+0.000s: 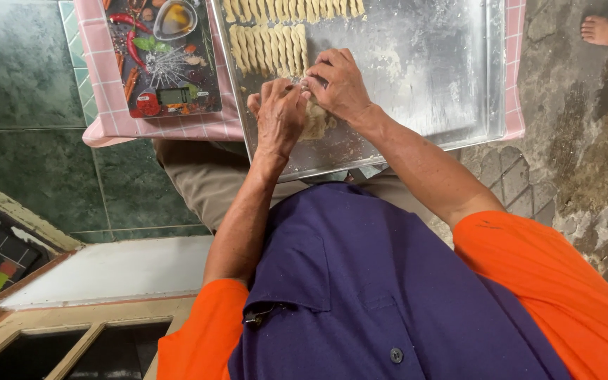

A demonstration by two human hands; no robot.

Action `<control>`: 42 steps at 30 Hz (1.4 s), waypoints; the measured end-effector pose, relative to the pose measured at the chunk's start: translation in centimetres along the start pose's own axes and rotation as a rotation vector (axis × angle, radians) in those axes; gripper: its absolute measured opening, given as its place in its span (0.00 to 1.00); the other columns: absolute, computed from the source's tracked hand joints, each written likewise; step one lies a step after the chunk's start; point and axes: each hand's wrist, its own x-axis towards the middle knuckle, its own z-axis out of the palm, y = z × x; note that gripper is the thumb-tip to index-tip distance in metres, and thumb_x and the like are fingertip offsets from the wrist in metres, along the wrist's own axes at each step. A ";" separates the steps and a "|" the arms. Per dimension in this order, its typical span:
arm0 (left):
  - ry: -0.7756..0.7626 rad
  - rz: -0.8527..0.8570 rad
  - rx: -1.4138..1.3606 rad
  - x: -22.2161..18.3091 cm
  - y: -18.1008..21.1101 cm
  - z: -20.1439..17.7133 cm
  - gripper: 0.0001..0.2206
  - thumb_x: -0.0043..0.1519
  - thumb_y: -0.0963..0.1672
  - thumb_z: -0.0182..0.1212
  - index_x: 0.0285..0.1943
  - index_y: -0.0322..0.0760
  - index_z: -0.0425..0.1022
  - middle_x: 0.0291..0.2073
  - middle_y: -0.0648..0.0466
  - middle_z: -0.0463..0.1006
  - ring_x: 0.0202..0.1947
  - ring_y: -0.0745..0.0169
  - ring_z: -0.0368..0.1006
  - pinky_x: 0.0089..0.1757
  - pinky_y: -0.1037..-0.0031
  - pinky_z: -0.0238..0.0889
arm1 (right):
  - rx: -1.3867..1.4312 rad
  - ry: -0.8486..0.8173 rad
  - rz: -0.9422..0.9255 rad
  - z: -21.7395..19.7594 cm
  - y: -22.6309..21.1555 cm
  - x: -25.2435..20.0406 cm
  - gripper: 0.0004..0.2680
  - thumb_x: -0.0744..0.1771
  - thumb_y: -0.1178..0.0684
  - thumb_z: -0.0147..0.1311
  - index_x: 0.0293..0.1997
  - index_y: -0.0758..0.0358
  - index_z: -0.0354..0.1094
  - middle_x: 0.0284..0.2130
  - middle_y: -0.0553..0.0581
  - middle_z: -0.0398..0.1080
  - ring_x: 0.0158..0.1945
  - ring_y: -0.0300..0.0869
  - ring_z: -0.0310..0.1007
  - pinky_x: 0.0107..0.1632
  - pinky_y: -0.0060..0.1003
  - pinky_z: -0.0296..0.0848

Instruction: The person is rolling small portions of dough into thin strips and braiding them into decorative shapes on a metal baking tray.

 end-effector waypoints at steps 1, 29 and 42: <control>0.007 -0.023 -0.017 -0.1 -0.2 -0.1 0.12 0.69 0.48 0.54 0.39 0.43 0.81 0.48 0.53 0.75 0.51 0.52 0.66 0.47 0.54 0.46 | -0.003 0.020 0.069 0.5 0.0 0.1 0.07 0.67 0.49 0.65 0.36 0.60 0.76 0.39 0.54 0.68 0.44 0.47 0.62 0.49 0.40 0.66; 0.127 0.113 0.134 1.5 -0.4 -1.1 0.13 0.55 0.40 0.56 0.46 0.50 0.77 0.41 0.58 0.69 0.46 0.56 0.65 0.42 0.57 0.45 | 0.130 -0.045 0.335 0.4 -2.7 -0.7 0.11 0.73 0.54 0.46 0.48 0.63 0.79 0.34 0.57 0.70 0.41 0.50 0.65 0.42 0.41 0.68; -0.340 0.184 0.511 2.8 0.3 -1.1 0.23 0.62 0.41 0.51 0.68 0.53 0.70 0.53 0.55 0.70 0.55 0.54 0.59 0.53 0.46 0.45 | 0.109 -0.049 0.124 -0.8 -2.7 -2.7 0.06 0.71 0.55 0.56 0.43 0.67 0.76 0.35 0.56 0.65 0.40 0.50 0.64 0.38 0.40 0.69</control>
